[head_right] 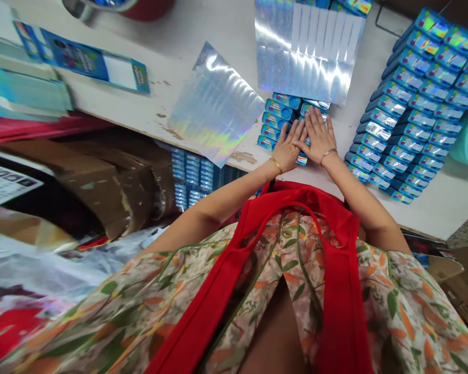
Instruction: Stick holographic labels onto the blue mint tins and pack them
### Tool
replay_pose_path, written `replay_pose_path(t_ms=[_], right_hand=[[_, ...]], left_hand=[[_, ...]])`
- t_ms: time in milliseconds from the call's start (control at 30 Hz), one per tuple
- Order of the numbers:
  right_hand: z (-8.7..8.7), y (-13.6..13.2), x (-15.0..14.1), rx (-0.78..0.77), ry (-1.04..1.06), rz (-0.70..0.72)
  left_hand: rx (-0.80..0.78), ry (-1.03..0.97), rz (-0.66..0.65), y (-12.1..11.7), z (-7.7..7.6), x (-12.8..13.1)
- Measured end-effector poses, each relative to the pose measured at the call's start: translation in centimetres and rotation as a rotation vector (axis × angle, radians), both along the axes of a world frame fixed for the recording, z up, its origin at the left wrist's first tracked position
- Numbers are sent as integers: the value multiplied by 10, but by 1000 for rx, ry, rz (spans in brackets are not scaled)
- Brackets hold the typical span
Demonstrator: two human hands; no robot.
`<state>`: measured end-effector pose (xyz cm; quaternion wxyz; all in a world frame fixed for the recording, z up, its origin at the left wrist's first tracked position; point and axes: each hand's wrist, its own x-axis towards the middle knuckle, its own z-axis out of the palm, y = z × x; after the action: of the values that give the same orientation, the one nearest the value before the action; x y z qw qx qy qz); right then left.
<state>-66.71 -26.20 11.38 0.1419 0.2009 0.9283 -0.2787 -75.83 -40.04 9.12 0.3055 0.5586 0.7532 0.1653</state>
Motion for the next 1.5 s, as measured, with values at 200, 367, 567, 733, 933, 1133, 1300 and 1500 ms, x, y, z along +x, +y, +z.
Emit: replay_pose_path(t_ms=[200, 367, 567, 733, 933, 1133, 1300, 1500], right_hand=[[13, 16, 46, 43, -59, 28], [31, 34, 84, 104, -73, 10], [37, 59, 66, 185, 139, -194], [25, 96, -31, 231, 337, -191], [-6, 129, -147, 146, 332, -199], [-27, 131, -174, 98, 250, -200], [-20, 138, -179, 182, 153, -172], [-20, 142, -182, 183, 166, -119]], left_hand=[[-66, -55, -4, 19, 7, 49], [-100, -31, -70, 41, 23, 94], [117, -201, -199, 43, 44, 26], [395, -33, 236, 100, 29, -139], [210, 34, 266, 168, -24, -251], [228, -45, 163, 162, -35, -245], [296, 22, 159, 164, -32, -231], [297, -25, 209, 164, -32, -215]])
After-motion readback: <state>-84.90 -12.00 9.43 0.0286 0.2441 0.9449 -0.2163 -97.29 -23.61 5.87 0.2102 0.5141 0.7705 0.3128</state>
